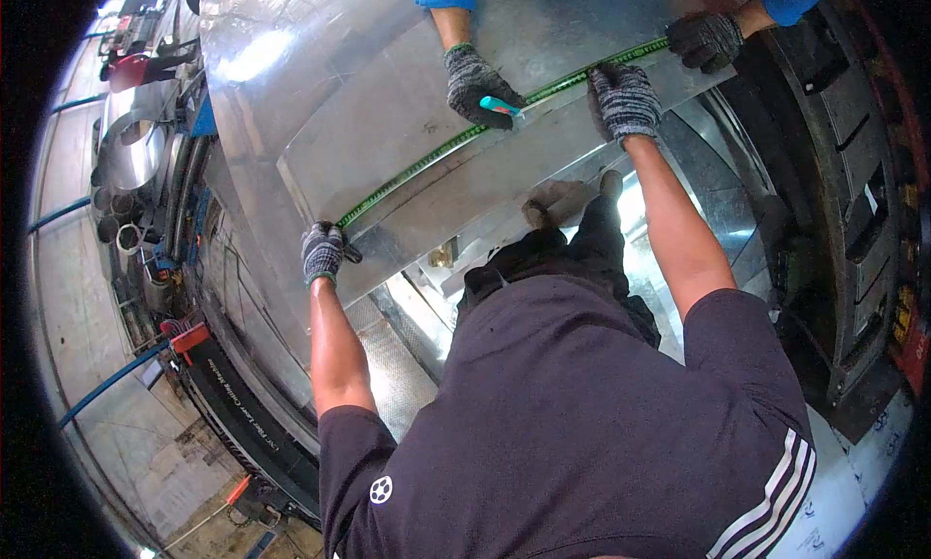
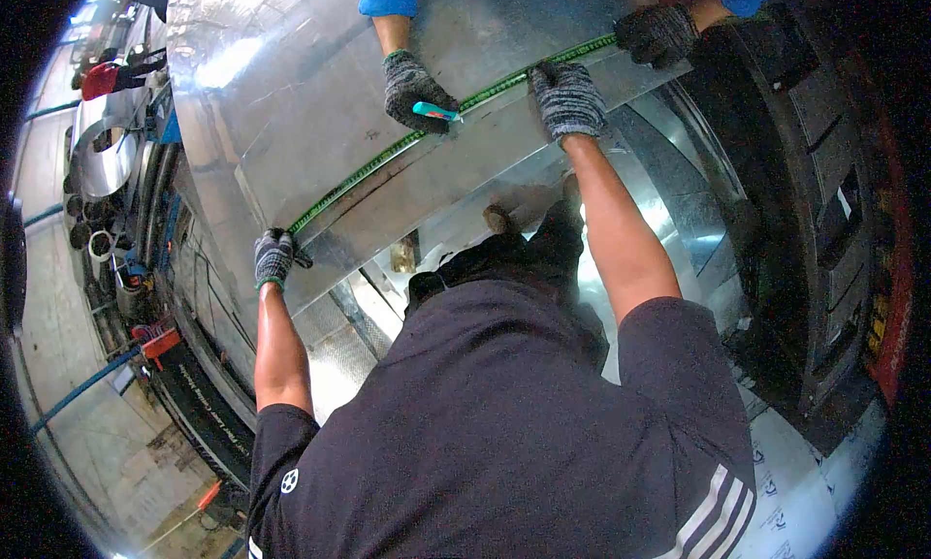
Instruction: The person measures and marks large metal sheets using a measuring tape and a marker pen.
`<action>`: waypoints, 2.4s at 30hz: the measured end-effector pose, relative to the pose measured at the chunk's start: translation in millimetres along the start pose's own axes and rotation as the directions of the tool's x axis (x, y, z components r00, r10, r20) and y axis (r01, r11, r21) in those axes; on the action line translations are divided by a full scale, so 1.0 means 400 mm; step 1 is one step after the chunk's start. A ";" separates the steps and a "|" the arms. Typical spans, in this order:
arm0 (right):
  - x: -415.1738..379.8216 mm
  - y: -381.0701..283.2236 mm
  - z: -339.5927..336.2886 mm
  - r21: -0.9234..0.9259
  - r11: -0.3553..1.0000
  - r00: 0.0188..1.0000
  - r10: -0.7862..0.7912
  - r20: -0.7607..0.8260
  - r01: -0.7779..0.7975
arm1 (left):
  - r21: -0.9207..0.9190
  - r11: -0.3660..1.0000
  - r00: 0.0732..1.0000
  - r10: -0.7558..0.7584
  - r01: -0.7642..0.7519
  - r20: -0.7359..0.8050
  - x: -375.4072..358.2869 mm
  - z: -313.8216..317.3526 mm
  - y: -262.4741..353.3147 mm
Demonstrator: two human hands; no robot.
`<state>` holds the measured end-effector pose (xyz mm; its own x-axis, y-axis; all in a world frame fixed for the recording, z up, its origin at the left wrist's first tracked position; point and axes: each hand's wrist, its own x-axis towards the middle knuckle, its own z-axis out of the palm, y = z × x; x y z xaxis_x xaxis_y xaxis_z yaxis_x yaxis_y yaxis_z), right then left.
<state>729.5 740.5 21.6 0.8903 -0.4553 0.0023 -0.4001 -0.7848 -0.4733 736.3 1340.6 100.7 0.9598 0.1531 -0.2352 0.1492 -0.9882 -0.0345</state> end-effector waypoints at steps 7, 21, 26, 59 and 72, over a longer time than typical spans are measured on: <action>-0.001 0.005 0.001 0.018 0.999 0.999 -0.031 -0.016 0.031 | 0.002 1.000 1.000 0.003 -0.003 -0.005 0.002 -0.002 0.004; -0.009 -0.009 -0.016 0.034 0.999 1.000 -0.007 -0.021 0.008 | 0.005 0.999 0.999 0.032 -0.032 -0.012 0.000 0.001 0.001; -0.013 -0.013 -0.018 0.037 0.999 0.999 -0.018 -0.048 0.020 | -0.037 0.999 1.000 0.010 -0.010 -0.020 0.001 0.004 -0.002; -0.124 -0.118 -0.072 -0.167 0.726 0.744 -0.637 0.202 0.667 | -0.050 0.999 1.000 0.015 -0.014 0.009 -0.028 -0.047 0.053; -0.139 -0.151 -0.019 -0.030 0.576 0.572 -0.801 0.177 0.817 | -0.028 0.999 0.999 0.028 -0.029 -0.020 -0.004 -0.009 0.007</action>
<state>702.4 809.9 56.8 0.8682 0.4427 0.2242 0.4898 -0.8370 -0.2441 736.0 1337.4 104.4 0.9681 0.1252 -0.2170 0.1282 -0.9918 -0.0006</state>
